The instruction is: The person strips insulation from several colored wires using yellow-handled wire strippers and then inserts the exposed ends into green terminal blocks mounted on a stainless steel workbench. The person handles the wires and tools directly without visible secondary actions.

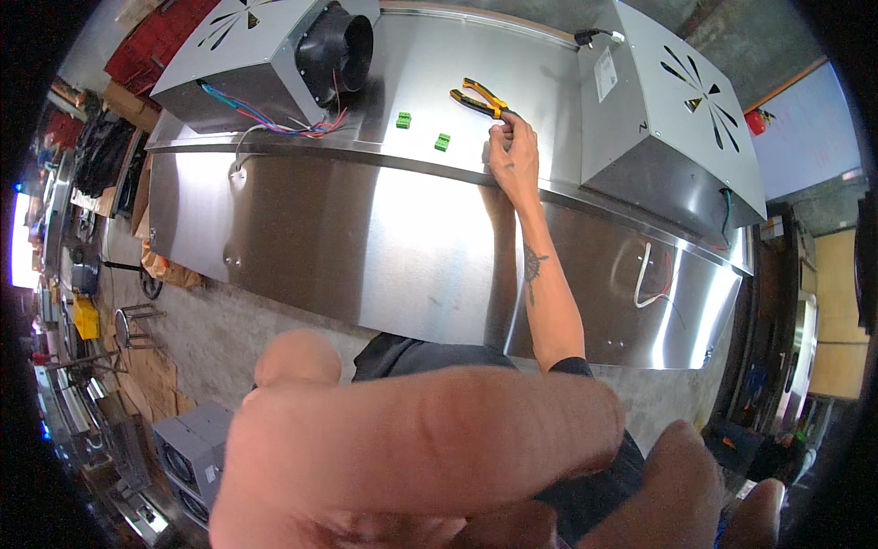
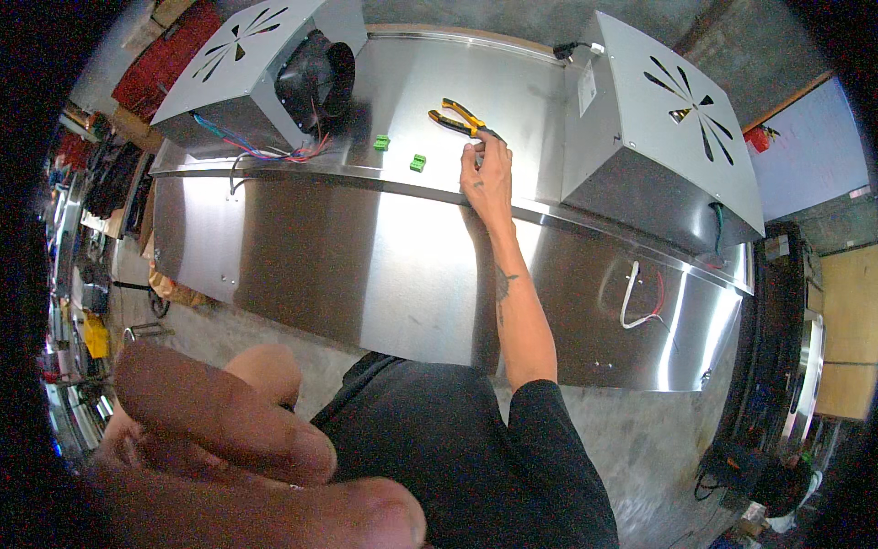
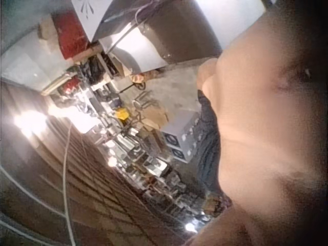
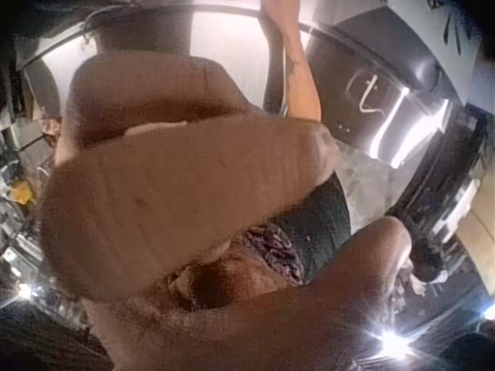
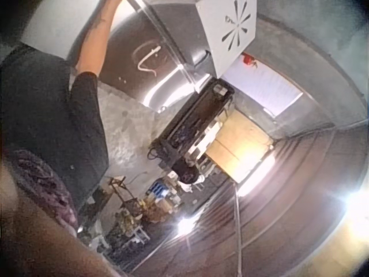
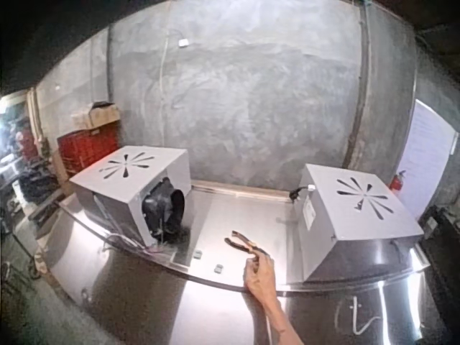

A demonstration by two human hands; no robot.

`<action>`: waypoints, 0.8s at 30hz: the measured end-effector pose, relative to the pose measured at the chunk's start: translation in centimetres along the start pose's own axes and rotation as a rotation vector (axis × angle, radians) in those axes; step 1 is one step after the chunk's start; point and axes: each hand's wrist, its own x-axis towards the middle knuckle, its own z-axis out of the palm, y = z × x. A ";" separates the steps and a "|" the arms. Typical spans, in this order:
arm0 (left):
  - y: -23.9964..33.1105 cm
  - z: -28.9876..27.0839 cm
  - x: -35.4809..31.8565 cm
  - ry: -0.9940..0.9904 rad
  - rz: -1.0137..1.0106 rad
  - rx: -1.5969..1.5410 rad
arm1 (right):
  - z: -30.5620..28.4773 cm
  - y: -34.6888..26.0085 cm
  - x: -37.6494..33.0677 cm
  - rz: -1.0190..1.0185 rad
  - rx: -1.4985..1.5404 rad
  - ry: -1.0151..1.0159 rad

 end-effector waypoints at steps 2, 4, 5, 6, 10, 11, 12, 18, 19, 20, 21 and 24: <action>0.0 0.3 0.0 -0.007 0.001 -0.005 | 0.1 0.0 0.0 -0.038 0.024 0.025; 0.0 0.3 0.0 -0.011 0.008 -0.011 | 0.1 0.0 0.0 -0.014 0.040 0.017; 0.0 0.5 0.0 -0.015 0.007 -0.011 | 0.2 -0.1 -0.1 -0.001 0.052 0.011; 0.1 0.7 0.0 -0.019 0.007 -0.016 | 0.3 -0.1 -0.1 -0.004 0.050 0.011; 0.2 1.5 0.1 -0.018 0.007 -0.028 | 0.2 -0.1 0.0 -0.008 0.063 0.011; -0.1 1.4 0.3 -0.030 0.027 -0.057 | -0.2 0.2 0.0 0.004 0.064 0.034; -0.3 1.8 0.2 -0.018 0.015 -0.068 | 0.2 0.5 -0.1 -0.025 0.047 0.048; -1.0 2.6 0.8 -0.019 0.022 -0.110 | -0.4 0.5 0.2 0.022 0.071 0.055; -1.2 2.4 0.5 -0.020 0.025 -0.112 | -0.5 0.6 0.2 0.024 0.067 0.071; -0.7 2.1 0.2 -0.012 -0.003 -0.084 | -0.1 0.3 0.0 0.000 0.072 0.036; -0.2 1.8 0.0 0.004 -0.042 -0.056 | 0.6 -0.3 -0.3 0.015 0.118 0.019; 0.4 0.5 0.0 -0.011 -0.096 0.008 | 0.8 0.5 -0.1 0.018 0.123 0.035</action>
